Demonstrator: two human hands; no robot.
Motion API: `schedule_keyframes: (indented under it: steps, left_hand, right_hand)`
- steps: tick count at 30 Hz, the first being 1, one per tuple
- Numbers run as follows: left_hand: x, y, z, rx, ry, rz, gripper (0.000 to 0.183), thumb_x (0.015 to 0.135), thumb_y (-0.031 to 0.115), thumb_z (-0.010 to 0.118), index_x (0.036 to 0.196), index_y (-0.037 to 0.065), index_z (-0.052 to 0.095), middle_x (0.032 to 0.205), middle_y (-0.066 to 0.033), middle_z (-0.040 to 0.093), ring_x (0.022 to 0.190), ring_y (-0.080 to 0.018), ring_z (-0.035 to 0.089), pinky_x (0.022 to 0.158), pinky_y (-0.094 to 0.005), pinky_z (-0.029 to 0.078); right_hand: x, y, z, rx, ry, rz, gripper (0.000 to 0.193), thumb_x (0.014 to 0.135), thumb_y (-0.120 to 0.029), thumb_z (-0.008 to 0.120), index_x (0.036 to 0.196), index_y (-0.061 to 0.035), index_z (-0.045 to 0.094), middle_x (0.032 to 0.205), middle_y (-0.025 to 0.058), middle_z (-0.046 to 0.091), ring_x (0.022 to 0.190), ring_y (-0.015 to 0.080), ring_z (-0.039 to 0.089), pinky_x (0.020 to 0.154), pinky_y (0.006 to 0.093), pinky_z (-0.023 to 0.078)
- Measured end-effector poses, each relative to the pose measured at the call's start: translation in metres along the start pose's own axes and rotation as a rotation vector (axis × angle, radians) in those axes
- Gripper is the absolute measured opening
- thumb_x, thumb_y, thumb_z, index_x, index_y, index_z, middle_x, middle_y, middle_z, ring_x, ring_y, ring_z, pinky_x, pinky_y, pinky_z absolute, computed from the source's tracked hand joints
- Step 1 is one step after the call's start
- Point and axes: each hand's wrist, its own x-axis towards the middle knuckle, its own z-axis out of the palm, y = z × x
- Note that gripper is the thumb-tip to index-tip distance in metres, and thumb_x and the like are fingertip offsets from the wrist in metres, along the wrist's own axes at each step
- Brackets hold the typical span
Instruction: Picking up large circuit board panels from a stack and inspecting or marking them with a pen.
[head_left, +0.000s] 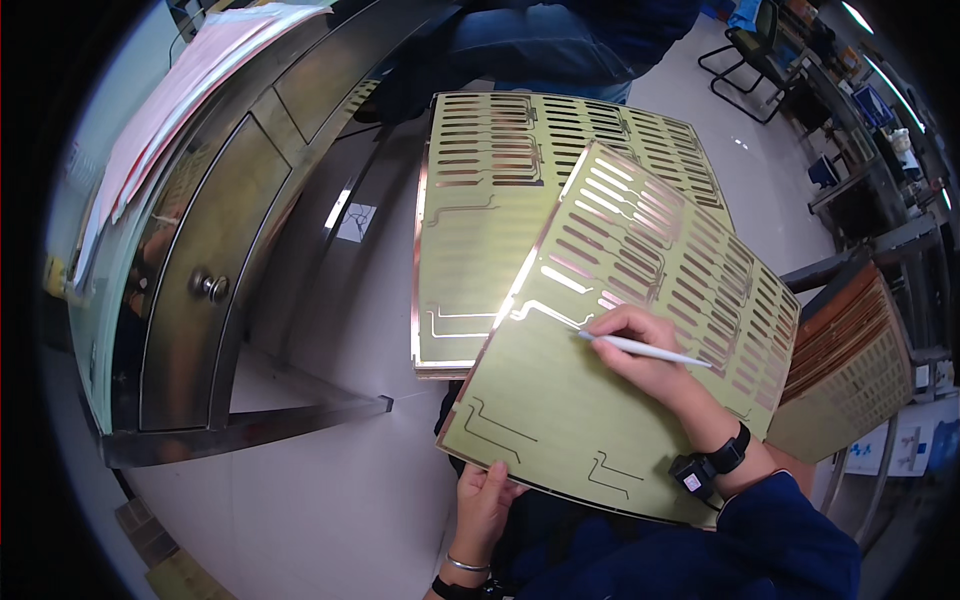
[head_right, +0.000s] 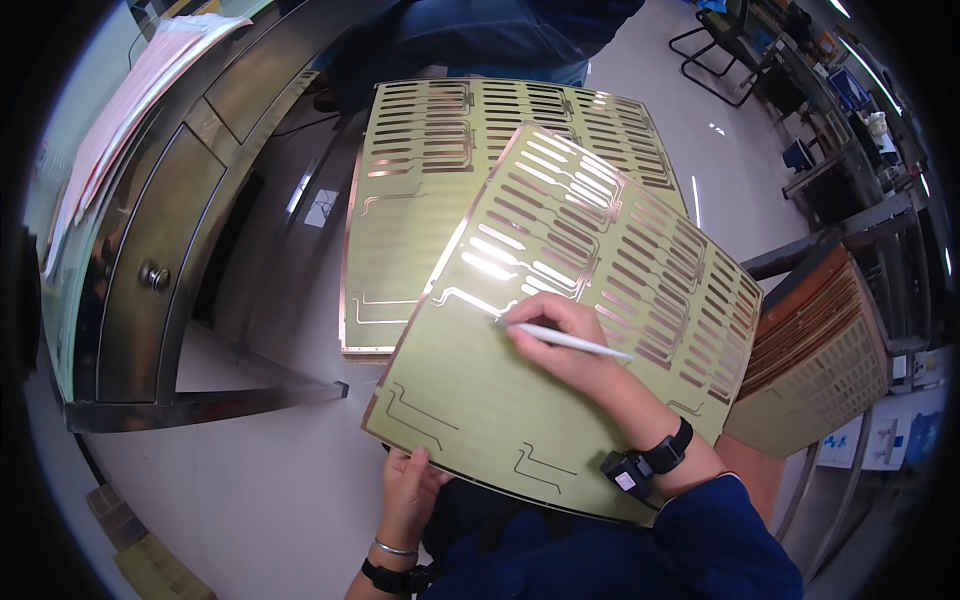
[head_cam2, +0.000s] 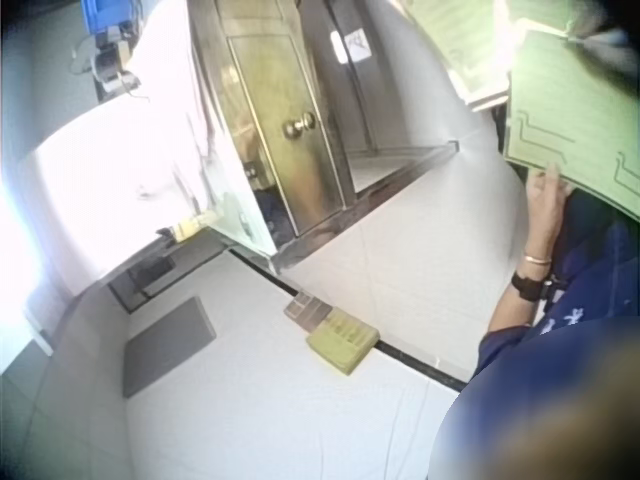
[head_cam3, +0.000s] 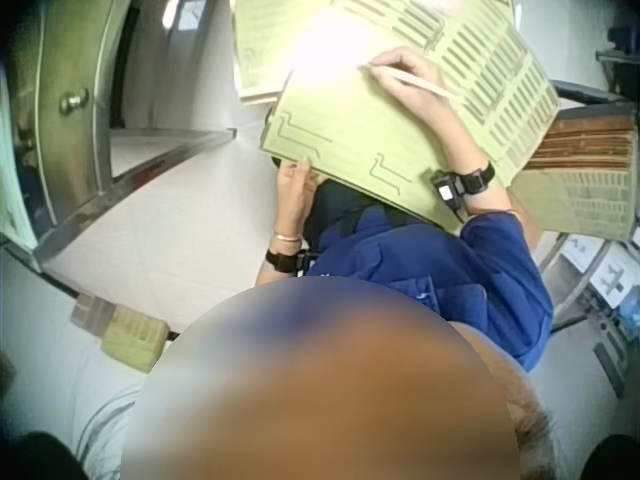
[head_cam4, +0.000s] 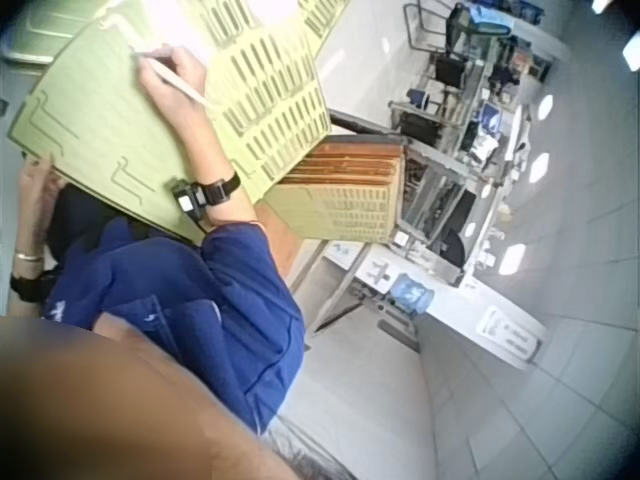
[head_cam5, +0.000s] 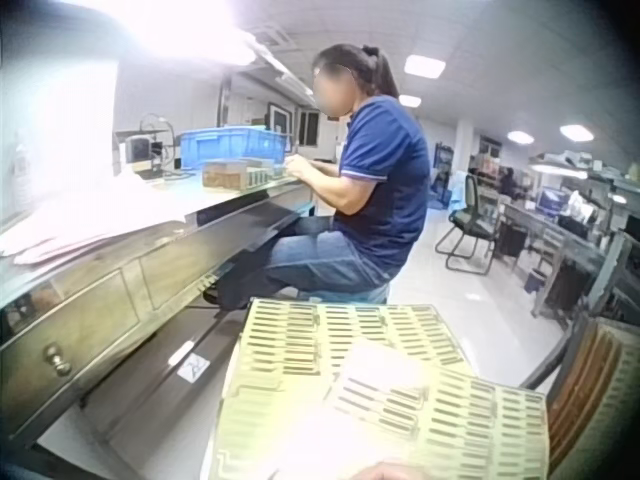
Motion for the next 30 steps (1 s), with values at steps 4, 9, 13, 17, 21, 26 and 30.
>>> schedule_keyframes:
  steps: [4, 9, 13, 17, 21, 26, 30]
  left_hand:
    - [-0.001, 0.002, 0.008, 0.011, -0.004, 0.016, 0.025, 0.094, 0.016, 0.046, 0.116, 0.006, 0.045, 0.109, -0.0098, 0.058, 0.094, -0.0189, 0.061, 0.077, -0.0333, 0.053]
    - [-0.001, 0.001, 0.003, 0.055, -0.018, 0.01, 0.028, 0.094, 0.016, 0.044, 0.12, 0.005, 0.041, 0.112, -0.0105, 0.056, 0.098, -0.0194, 0.06, 0.08, -0.0341, 0.052]
    - [-0.001, 0.001, 0.006, 0.021, -0.017, 0.035, 0.031, 0.095, 0.015, 0.043, 0.123, 0.005, 0.039, 0.114, -0.0107, 0.055, 0.101, -0.0202, 0.059, 0.081, -0.0348, 0.052]
    - [0.0, 0.001, 0.004, 0.003, -0.055, 0.033, 0.032, 0.095, 0.014, 0.041, 0.125, 0.004, 0.037, 0.117, -0.0119, 0.053, 0.102, -0.0217, 0.059, 0.083, -0.0368, 0.052]
    - [0.001, -0.001, 0.001, -0.002, -0.076, 0.026, 0.032, 0.095, 0.014, 0.04, 0.125, 0.002, 0.036, 0.118, -0.0133, 0.053, 0.102, -0.0232, 0.059, 0.084, -0.0382, 0.051]
    - [0.002, -0.003, -0.001, -0.003, -0.092, 0.023, 0.032, 0.096, 0.014, 0.039, 0.125, 0.002, 0.036, 0.118, -0.014, 0.053, 0.103, -0.0243, 0.058, 0.086, -0.0392, 0.051]
    - [0.002, -0.004, -0.001, 0.0, -0.095, 0.017, 0.031, 0.096, 0.014, 0.039, 0.125, 0.002, 0.037, 0.118, -0.0143, 0.052, 0.102, -0.024, 0.058, 0.086, -0.0401, 0.051]
  right_hand:
    - [0.001, -0.003, 0.012, 0.011, -0.122, -0.055, 0.01, 0.077, -0.007, 0.065, 0.086, -0.0033, 0.062, 0.078, 0.0039, 0.061, 0.068, 0.0103, 0.058, 0.062, 0.0231, 0.047]
    - [0.005, -0.003, 0.018, -0.045, -0.147, -0.104, 0.01, 0.077, -0.013, 0.065, 0.083, -0.0045, 0.063, 0.075, 0.0051, 0.06, 0.066, 0.0111, 0.057, 0.06, 0.0229, 0.046]
    - [0.004, -0.017, 0.036, 0.064, -0.25, -0.08, 0.011, 0.077, -0.013, 0.065, 0.083, -0.0041, 0.061, 0.076, 0.0047, 0.059, 0.068, 0.0104, 0.057, 0.062, 0.0232, 0.047]
    - [0.008, -0.03, 0.063, 0.062, -0.286, -0.071, 0.012, 0.077, -0.013, 0.064, 0.081, -0.0039, 0.058, 0.075, 0.0047, 0.059, 0.066, 0.0105, 0.056, 0.062, 0.0237, 0.046]
    - [0.014, -0.029, 0.075, -0.007, -0.299, -0.137, 0.011, 0.076, -0.013, 0.064, 0.079, -0.0041, 0.058, 0.073, 0.0048, 0.058, 0.065, 0.0114, 0.056, 0.06, 0.0242, 0.046]
    - [0.015, -0.027, 0.081, -0.06, -0.271, -0.175, 0.012, 0.076, -0.014, 0.065, 0.077, -0.0045, 0.058, 0.071, 0.0055, 0.057, 0.063, 0.0123, 0.056, 0.058, 0.0246, 0.046]
    - [0.015, -0.031, 0.078, -0.063, -0.316, -0.129, 0.01, 0.074, -0.01, 0.065, 0.078, -0.0043, 0.057, 0.075, 0.0067, 0.058, 0.067, 0.0162, 0.058, 0.061, 0.027, 0.047]
